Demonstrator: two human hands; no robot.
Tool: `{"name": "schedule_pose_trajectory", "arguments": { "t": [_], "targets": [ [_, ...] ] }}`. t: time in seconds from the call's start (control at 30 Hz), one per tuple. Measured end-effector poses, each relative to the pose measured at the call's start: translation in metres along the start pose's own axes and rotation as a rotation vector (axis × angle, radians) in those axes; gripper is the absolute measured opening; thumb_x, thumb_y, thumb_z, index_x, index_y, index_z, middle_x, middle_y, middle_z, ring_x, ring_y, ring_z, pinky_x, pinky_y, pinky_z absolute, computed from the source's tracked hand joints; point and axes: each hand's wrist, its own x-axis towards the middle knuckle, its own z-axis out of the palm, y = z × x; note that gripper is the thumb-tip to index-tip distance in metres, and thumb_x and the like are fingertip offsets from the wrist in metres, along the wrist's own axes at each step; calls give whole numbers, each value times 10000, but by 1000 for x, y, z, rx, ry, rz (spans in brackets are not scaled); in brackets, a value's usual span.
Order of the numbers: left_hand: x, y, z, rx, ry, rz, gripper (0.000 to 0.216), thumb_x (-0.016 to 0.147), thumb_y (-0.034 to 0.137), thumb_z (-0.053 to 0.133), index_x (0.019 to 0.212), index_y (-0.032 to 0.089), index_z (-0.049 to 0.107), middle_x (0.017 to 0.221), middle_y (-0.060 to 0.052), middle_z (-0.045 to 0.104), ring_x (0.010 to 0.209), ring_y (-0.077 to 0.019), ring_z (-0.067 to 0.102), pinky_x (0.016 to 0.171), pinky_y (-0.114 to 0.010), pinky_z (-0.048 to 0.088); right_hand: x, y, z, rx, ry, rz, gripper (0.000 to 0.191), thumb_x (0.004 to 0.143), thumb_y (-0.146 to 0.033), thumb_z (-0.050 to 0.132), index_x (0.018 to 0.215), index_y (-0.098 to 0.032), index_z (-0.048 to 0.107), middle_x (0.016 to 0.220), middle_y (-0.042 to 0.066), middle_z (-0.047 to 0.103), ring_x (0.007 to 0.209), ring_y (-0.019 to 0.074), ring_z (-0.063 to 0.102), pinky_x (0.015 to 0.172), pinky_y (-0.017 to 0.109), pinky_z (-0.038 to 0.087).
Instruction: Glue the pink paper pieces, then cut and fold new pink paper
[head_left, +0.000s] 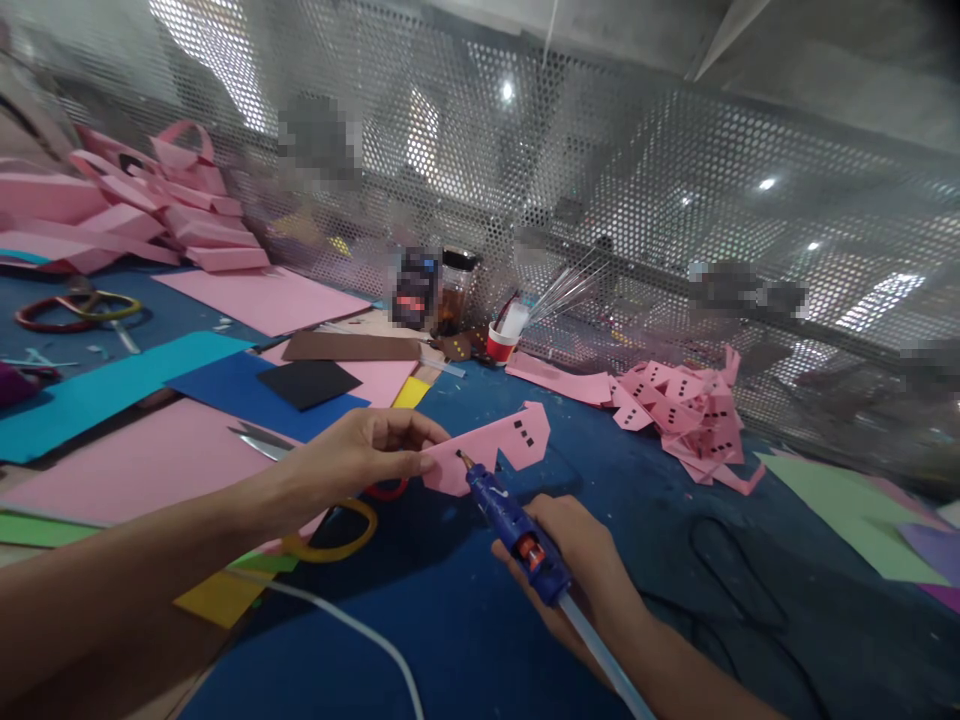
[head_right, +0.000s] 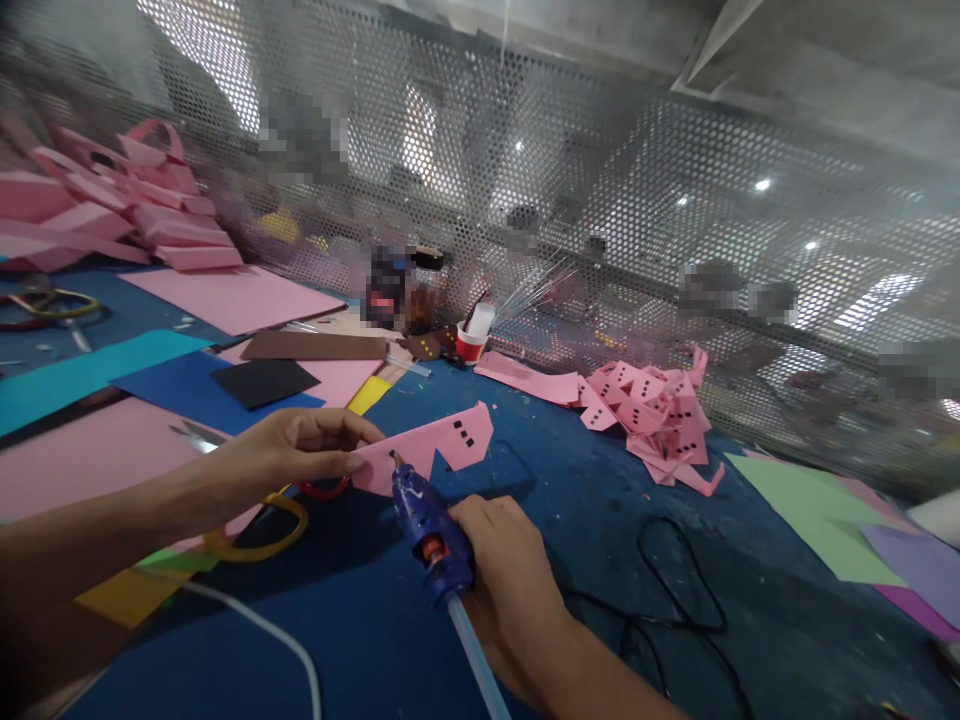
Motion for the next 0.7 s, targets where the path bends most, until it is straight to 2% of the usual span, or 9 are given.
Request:
{"name": "schedule_pose_trajectory", "arguments": {
  "t": [0.17,0.57,0.7],
  "targets": [
    [-1,1,-1,-5,17,-8,311,806,397,759,1053,214,719,1000,-53,760,885,-190,668,802,-301,498,0,-1,-2,-49,52,-34,152,795,-269,715,833,-244,570,720,-28,625,661,166,582,583,260,351],
    [0,1,1,2,13,-5,299,790,403,779,1022,221,727,921,-31,757,848,-169,675,770,-268,497,0,-6,0,28,13,-11,149,791,-219,712,839,-241,572,753,-27,624,706,156,585,624,247,380],
    [-2,4,2,16,0,-3,319,800,422,766,1043,219,725,963,-47,760,873,-182,676,779,-279,498,-2,-4,4,7,8,-14,138,796,-230,711,839,-241,580,748,-23,628,705,163,582,619,252,381]
  ]
}}
